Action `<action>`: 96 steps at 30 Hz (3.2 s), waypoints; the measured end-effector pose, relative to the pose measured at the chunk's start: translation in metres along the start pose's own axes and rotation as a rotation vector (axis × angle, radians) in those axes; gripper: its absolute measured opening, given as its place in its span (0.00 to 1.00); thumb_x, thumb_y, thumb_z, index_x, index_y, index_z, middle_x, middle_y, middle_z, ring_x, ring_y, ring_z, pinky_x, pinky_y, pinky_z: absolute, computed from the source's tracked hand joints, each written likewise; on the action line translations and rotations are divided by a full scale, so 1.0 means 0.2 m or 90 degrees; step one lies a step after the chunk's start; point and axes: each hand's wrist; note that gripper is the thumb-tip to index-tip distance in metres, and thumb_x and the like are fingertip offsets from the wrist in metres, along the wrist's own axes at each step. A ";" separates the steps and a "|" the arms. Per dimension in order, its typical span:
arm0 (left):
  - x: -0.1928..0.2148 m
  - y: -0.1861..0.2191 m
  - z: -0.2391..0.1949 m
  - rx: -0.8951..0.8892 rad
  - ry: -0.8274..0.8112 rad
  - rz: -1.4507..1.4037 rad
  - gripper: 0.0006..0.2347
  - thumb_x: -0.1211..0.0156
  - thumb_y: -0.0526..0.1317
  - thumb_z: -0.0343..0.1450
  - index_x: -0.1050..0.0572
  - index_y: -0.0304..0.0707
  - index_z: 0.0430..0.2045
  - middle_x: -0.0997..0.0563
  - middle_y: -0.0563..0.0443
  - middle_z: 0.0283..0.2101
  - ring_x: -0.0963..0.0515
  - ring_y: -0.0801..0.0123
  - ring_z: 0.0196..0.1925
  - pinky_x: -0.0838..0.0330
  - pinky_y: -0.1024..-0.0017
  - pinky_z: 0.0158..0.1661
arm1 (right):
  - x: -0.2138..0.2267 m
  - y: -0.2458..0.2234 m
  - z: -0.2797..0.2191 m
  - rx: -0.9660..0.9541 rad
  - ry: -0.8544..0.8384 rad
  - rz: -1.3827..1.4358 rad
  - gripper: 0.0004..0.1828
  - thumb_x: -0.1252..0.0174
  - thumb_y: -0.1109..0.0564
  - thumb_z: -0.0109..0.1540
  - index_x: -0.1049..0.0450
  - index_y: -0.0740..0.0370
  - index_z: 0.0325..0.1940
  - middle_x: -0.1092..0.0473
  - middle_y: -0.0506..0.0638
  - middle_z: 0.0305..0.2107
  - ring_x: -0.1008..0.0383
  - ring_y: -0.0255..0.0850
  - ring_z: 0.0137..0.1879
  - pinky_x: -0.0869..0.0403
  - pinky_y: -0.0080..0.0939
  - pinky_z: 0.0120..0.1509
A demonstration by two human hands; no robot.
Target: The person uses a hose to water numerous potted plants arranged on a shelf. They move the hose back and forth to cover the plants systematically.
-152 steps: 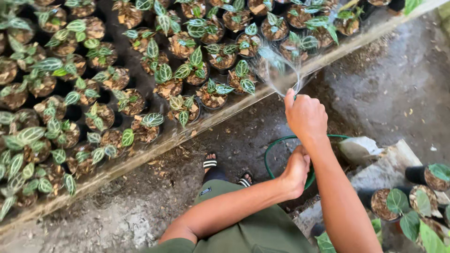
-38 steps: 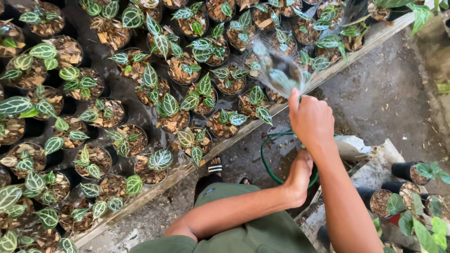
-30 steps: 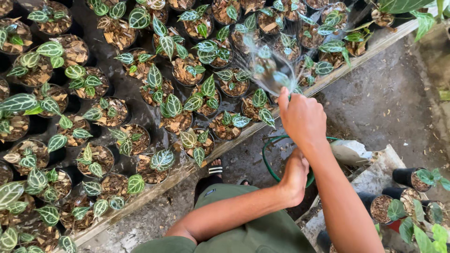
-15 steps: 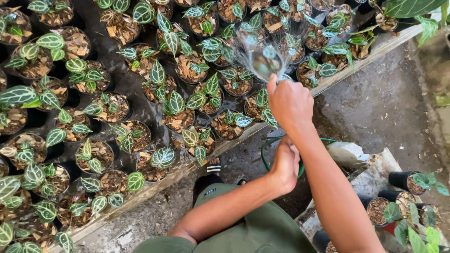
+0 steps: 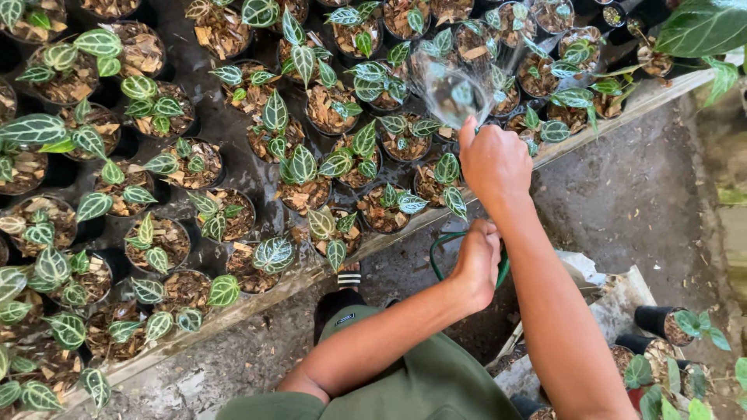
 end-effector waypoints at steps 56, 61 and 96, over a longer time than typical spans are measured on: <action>-0.42 -0.54 0.77 -0.219 0.034 0.015 0.10 0.57 0.49 0.73 0.29 0.48 0.34 0.29 0.58 0.36 0.39 0.72 0.39 0.48 0.70 0.47 | 0.00 0.85 0.25 0.124 -0.087 0.166 0.34 0.55 0.39 0.71 0.20 0.71 0.30 0.26 0.76 0.31 0.25 0.74 0.41 0.26 0.68 0.48; -0.50 -0.53 0.82 -0.244 0.046 -0.020 0.14 0.60 0.47 0.70 0.28 0.46 0.41 0.24 0.62 0.51 0.34 0.77 0.58 0.53 0.76 0.63 | -0.02 0.85 0.29 0.159 -0.072 0.135 0.34 0.54 0.37 0.70 0.20 0.71 0.32 0.26 0.77 0.33 0.25 0.75 0.42 0.27 0.68 0.49; -0.48 -0.45 0.73 -0.186 0.075 -0.049 0.11 0.57 0.49 0.70 0.29 0.50 0.38 0.25 0.65 0.47 0.32 0.81 0.50 0.47 0.81 0.56 | -0.03 0.74 0.32 0.179 -0.086 0.127 0.32 0.54 0.39 0.72 0.19 0.68 0.31 0.26 0.75 0.31 0.25 0.74 0.41 0.27 0.68 0.48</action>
Point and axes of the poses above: each hand's wrist, its own z-axis towards the middle knuckle, its own x-axis out of the back of the hand, y = z × x
